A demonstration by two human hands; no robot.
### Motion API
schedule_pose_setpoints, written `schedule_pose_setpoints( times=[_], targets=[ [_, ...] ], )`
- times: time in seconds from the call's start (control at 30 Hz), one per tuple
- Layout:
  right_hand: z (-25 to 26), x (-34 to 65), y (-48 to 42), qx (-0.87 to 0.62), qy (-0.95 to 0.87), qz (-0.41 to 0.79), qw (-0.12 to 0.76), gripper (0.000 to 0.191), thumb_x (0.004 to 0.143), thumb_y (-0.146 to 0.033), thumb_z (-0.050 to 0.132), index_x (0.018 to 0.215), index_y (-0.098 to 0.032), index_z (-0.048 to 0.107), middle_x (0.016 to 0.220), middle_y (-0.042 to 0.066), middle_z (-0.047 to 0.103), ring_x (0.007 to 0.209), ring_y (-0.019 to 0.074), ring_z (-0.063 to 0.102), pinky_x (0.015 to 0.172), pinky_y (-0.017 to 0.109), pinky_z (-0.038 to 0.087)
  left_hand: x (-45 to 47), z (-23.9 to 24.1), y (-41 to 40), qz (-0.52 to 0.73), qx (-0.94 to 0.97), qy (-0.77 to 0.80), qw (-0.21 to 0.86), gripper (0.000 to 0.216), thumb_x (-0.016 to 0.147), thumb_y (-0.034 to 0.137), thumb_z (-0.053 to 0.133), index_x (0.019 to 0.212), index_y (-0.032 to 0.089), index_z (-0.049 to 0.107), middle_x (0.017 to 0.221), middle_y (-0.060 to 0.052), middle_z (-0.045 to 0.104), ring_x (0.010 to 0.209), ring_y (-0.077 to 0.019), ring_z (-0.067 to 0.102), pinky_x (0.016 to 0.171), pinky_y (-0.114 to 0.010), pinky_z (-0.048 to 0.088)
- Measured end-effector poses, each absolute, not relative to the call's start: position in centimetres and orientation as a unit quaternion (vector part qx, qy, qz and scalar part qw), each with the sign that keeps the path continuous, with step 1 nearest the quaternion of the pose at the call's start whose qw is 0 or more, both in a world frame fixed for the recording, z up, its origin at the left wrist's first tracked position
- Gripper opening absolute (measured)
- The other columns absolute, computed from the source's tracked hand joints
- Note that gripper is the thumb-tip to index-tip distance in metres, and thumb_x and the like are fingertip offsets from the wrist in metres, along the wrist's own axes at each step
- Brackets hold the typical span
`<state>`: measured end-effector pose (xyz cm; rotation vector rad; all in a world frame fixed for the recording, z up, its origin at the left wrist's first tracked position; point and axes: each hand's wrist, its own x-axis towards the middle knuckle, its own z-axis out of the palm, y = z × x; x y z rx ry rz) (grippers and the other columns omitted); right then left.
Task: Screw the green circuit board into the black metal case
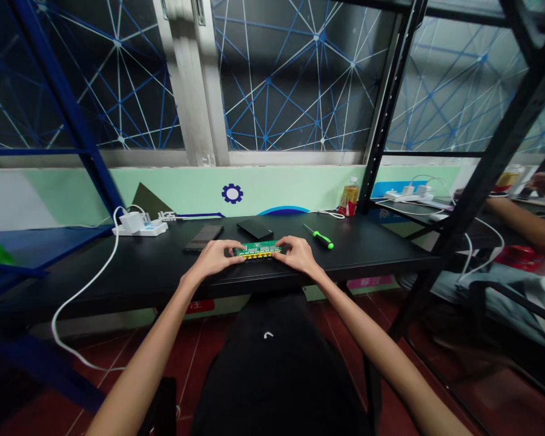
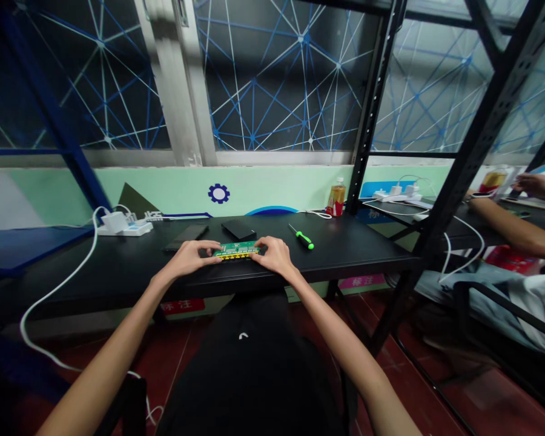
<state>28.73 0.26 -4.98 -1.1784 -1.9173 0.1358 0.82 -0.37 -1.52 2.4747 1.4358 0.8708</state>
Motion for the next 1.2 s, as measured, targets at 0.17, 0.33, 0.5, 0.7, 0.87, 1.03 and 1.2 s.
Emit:
schedule_pose_setpoints(
  times=[0.17,0.33,0.5,0.7,0.87,1.03,1.2],
  targets=[
    [-4.88,28.66,0.07,-0.487,-0.765,0.047,0.419,0.023,0.073,-0.042,0.072,0.087,-0.023,0.074,0.078,0.0,0.071,0.065,0.0151,0.059,0.061,0.026,0.04,0.75,-1.68,-0.13,0.284,0.824,0.485,0.08,0.037,0.077,0.047,0.071,0.105,0.024,0.078,0.103,-0.007,0.076,0.083,-0.0214,0.067,0.082,-0.035,0.047],
    [-5.1,28.73,0.22,-0.492,-0.767,0.044,0.41,0.024,0.074,-0.043,0.071,0.088,-0.023,0.074,0.078,0.001,0.071,0.068,0.0159,0.061,0.061,0.026,0.039,0.67,-1.65,-0.1,0.28,0.827,0.482,0.08,0.038,0.078,0.049,0.07,0.106,0.025,0.078,0.104,-0.007,0.076,0.083,-0.0211,0.066,0.081,-0.035,0.047],
    [-4.94,28.69,0.07,-0.493,-0.771,0.05,0.401,0.024,0.074,-0.042,0.07,0.09,-0.024,0.074,0.08,0.001,0.073,0.071,0.0165,0.063,0.061,0.026,0.039,0.77,-1.29,-0.41,0.273,0.828,0.483,0.085,0.036,0.078,0.049,0.07,0.105,0.026,0.078,0.105,-0.006,0.076,0.08,-0.0203,0.065,0.08,-0.034,0.047],
    [-4.76,28.68,-0.09,-0.495,-0.771,0.056,0.397,0.025,0.075,-0.043,0.07,0.09,-0.024,0.074,0.079,0.001,0.073,0.072,0.0172,0.064,0.061,0.026,0.038,0.81,-1.01,-0.58,0.265,0.83,0.483,0.094,0.035,0.08,0.048,0.068,0.105,0.026,0.078,0.105,-0.006,0.076,0.079,-0.0197,0.064,0.078,-0.033,0.048],
    [-4.75,28.75,-0.05,-0.493,-0.77,0.062,0.399,0.024,0.074,-0.043,0.071,0.09,-0.025,0.074,0.08,0.0,0.074,0.072,0.0171,0.064,0.061,0.026,0.039,0.84,-0.98,-0.59,0.261,0.831,0.484,0.087,0.035,0.08,0.047,0.07,0.106,0.026,0.078,0.103,-0.005,0.077,0.08,-0.0203,0.065,0.078,-0.033,0.048],
    [-4.72,28.8,-0.01,-0.486,-0.772,0.073,0.403,0.024,0.074,-0.045,0.072,0.087,-0.024,0.074,0.082,0.0,0.074,0.071,0.0162,0.063,0.061,0.025,0.039,1.0,-1.06,-0.71,0.269,0.834,0.472,0.099,0.029,0.079,0.044,0.07,0.099,0.025,0.079,0.109,-0.005,0.076,0.079,-0.0198,0.066,0.078,-0.033,0.049],
    [-4.78,28.74,0.01,-0.493,-0.773,0.066,0.394,0.024,0.075,-0.045,0.07,0.088,-0.025,0.073,0.083,0.0,0.073,0.071,0.0159,0.063,0.061,0.025,0.038,1.21,-1.15,-0.78,0.279,0.836,0.457,0.116,0.025,0.078,0.041,0.07,0.093,0.023,0.079,0.11,-0.005,0.076,0.078,-0.0195,0.066,0.079,-0.034,0.051]
  ],
)
